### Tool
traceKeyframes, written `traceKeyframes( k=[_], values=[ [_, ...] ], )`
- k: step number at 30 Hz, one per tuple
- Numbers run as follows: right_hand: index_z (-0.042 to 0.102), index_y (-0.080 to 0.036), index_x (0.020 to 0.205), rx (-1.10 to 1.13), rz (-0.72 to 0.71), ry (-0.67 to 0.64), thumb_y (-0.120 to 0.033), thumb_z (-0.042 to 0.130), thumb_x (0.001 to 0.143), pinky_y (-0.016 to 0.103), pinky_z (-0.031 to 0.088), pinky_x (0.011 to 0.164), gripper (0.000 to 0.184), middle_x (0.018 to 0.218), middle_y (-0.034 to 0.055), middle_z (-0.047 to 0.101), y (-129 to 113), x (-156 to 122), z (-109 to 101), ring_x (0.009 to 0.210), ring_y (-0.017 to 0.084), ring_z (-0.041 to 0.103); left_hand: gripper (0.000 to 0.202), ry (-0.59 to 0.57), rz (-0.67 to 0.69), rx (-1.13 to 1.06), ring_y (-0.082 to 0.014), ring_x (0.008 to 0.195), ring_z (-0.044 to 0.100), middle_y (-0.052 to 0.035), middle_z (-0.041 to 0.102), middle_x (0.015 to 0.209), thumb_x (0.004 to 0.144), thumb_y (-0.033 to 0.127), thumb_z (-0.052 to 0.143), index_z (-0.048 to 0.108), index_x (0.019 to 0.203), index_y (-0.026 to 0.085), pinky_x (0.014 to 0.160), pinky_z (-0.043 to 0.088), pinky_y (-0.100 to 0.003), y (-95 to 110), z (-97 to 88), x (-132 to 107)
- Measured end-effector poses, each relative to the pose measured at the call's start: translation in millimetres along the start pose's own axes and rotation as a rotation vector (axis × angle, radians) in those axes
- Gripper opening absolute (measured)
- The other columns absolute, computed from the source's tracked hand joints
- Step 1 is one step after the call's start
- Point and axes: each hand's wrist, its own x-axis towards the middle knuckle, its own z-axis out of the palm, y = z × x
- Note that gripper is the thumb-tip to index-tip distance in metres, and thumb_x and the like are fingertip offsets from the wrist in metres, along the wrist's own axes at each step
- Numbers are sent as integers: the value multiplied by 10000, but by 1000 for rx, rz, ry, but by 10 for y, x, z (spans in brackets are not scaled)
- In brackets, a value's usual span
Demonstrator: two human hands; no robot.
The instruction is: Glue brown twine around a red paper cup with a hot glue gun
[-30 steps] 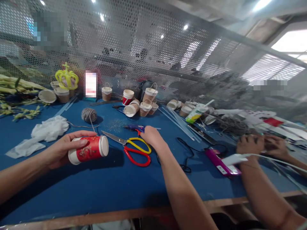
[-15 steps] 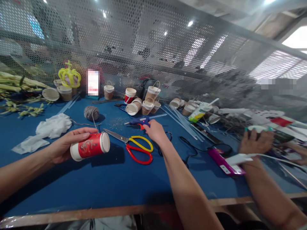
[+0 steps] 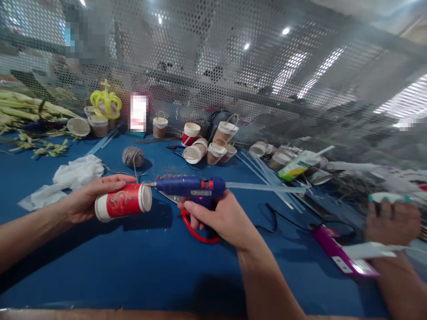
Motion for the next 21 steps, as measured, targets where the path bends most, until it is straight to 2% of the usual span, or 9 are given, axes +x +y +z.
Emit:
traceKeyframes(
  k=[7,16,21],
  values=[
    [660,-217,629,-91,44,-30,-333,636,674,261,397,391,127,395,-10,526,-25,-43,-26,372,126,467,130,12,-9,5,-144,480,632,-71,684,686,723,85,592,624,847,101,440,518,-215,2,-16,32],
    [613,-217,559,-171,31,-54,-340,605,696,261,403,412,185,391,-16,506,-23,-27,1,377,120,459,110,17,-29,-14,-142,470,630,-76,681,671,738,76,569,623,832,90,435,519,-212,16,3,21],
    [577,-200,560,-222,87,-63,-351,567,733,237,407,437,230,409,-26,494,-40,-35,-1,396,102,455,129,-11,-33,-6,-138,472,632,-70,683,675,737,52,559,613,847,93,439,525,-208,12,-20,23]
  ],
)
